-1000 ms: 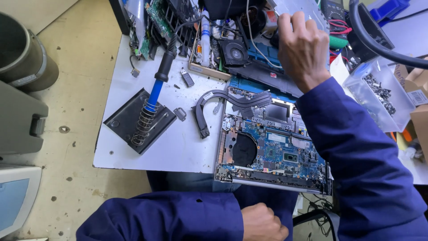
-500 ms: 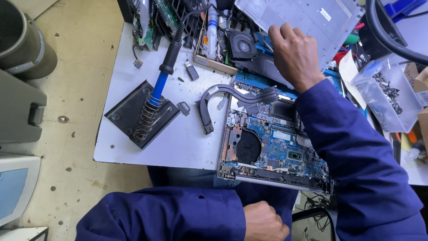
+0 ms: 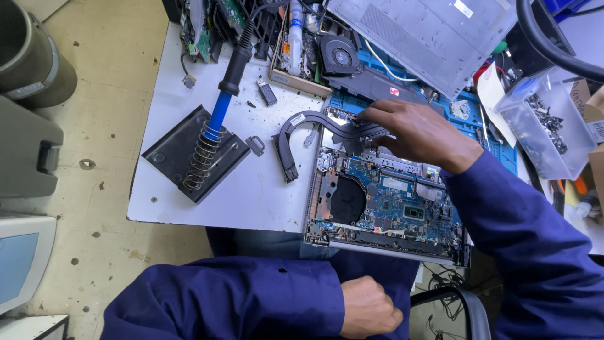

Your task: The person installs a cooling fan into a laptop by positioning it over the motherboard, securing it with a screwdriver, and connecting the battery.

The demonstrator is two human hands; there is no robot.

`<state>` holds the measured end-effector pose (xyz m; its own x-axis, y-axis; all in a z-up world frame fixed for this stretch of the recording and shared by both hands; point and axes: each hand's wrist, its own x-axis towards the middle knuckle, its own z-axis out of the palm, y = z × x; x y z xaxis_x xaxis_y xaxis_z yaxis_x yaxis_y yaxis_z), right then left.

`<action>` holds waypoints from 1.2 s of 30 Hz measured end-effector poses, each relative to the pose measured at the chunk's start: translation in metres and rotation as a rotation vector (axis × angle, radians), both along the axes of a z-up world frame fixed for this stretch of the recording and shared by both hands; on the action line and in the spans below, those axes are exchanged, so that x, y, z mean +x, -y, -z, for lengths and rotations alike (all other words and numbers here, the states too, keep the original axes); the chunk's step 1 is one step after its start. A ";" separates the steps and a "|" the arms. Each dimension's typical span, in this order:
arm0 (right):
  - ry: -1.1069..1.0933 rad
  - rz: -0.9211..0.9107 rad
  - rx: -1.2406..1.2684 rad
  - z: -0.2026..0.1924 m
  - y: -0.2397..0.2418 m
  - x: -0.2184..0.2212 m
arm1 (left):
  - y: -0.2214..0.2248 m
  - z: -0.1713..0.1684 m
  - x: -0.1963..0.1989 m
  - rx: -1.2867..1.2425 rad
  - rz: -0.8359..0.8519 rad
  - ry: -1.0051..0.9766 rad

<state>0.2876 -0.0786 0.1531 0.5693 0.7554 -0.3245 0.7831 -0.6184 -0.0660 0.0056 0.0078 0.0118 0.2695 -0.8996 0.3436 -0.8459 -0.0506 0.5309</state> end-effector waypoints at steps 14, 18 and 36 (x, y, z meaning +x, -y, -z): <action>0.431 -0.196 0.071 -0.036 0.000 -0.039 | -0.006 -0.002 0.007 0.040 0.051 -0.015; 0.438 -0.134 0.147 -0.057 0.018 -0.076 | -0.006 -0.003 0.006 0.030 0.002 0.034; 0.291 0.131 0.165 0.000 0.097 -0.166 | -0.139 -0.134 0.058 0.011 -0.759 0.123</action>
